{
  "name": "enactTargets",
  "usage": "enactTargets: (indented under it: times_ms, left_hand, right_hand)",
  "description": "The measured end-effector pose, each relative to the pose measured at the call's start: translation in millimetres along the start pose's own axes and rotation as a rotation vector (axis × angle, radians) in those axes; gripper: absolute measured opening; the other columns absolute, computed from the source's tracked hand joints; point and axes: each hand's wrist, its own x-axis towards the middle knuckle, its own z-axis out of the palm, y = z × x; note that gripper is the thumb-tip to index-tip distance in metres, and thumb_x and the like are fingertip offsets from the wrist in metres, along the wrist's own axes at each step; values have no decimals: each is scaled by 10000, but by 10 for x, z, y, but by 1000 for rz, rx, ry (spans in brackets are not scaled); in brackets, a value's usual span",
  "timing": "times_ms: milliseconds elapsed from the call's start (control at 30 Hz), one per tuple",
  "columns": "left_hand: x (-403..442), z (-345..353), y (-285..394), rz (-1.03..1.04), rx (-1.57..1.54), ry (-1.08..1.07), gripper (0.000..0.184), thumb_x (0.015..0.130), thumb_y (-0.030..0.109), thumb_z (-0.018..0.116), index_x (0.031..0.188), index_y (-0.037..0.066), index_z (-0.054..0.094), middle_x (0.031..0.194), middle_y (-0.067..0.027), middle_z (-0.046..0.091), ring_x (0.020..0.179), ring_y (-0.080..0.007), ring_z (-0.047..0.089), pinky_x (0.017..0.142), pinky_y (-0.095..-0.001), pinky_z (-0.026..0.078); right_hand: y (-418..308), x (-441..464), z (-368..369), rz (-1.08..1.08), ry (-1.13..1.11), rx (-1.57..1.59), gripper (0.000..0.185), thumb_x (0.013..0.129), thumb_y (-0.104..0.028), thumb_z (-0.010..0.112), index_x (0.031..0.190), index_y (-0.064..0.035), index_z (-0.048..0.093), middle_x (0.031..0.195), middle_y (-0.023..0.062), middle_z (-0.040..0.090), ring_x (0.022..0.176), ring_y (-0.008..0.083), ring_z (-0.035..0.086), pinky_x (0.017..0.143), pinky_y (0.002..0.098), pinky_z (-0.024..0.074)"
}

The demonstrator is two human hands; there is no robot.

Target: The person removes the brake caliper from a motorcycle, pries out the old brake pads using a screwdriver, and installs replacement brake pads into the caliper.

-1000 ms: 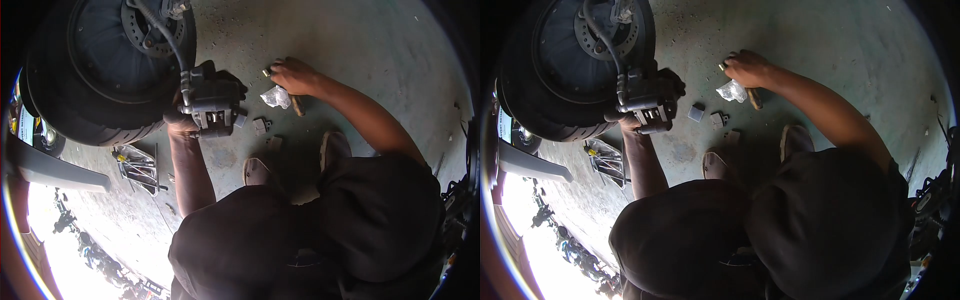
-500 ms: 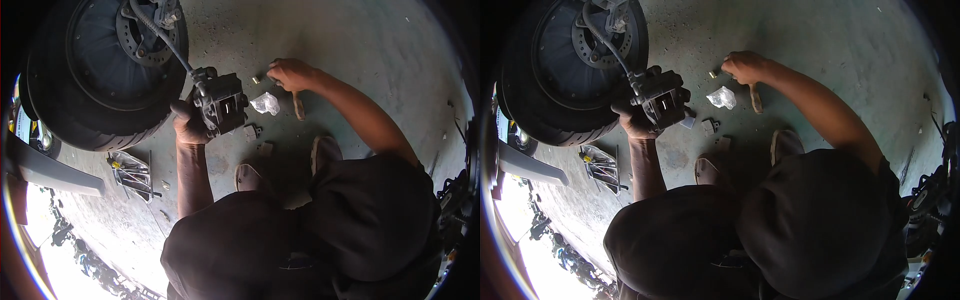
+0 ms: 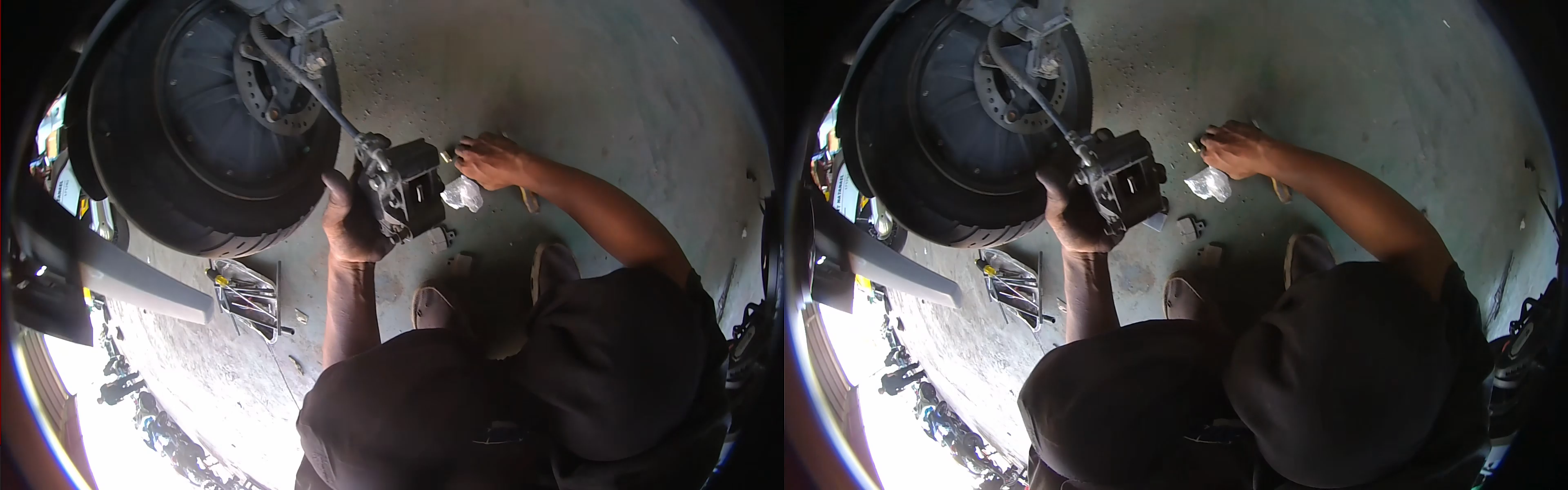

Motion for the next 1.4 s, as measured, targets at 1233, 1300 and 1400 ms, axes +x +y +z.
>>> enactTargets:
  times_ms: [1233, 1300, 1400]
  left_hand:
    - [98, 140, -82, 12, -62, 19, 927, 805, 687, 526, 1404, 18, 298, 1301, -284, 452, 1118, -518, 499, 846, -635, 488]
    - [104, 135, -89, 22, -8, 19, 939, 803, 690, 524, 1406, 10, 290, 1307, -279, 450, 1118, -518, 500, 858, -633, 482]
    - [103, 146, -95, 37, 53, 46, 943, 808, 686, 521, 1411, 4, 278, 1311, -273, 449, 1128, -515, 496, 876, -633, 473]
  right_hand:
    - [-378, -1355, -994, -262, -377, 2134, 257, 891, -188, 608, 1087, -23, 623, 1007, 60, 649, 895, 154, 603, 814, 308, 472]
    - [-244, -944, -1040, 125, -249, 1870, 243, 844, -152, 644, 1049, -23, 633, 998, 59, 654, 890, 179, 619, 800, 340, 481]
    - [-54, -513, -466, 416, -109, 763, 210, 793, -159, 635, 963, -36, 632, 958, 98, 652, 894, 255, 631, 782, 401, 493]
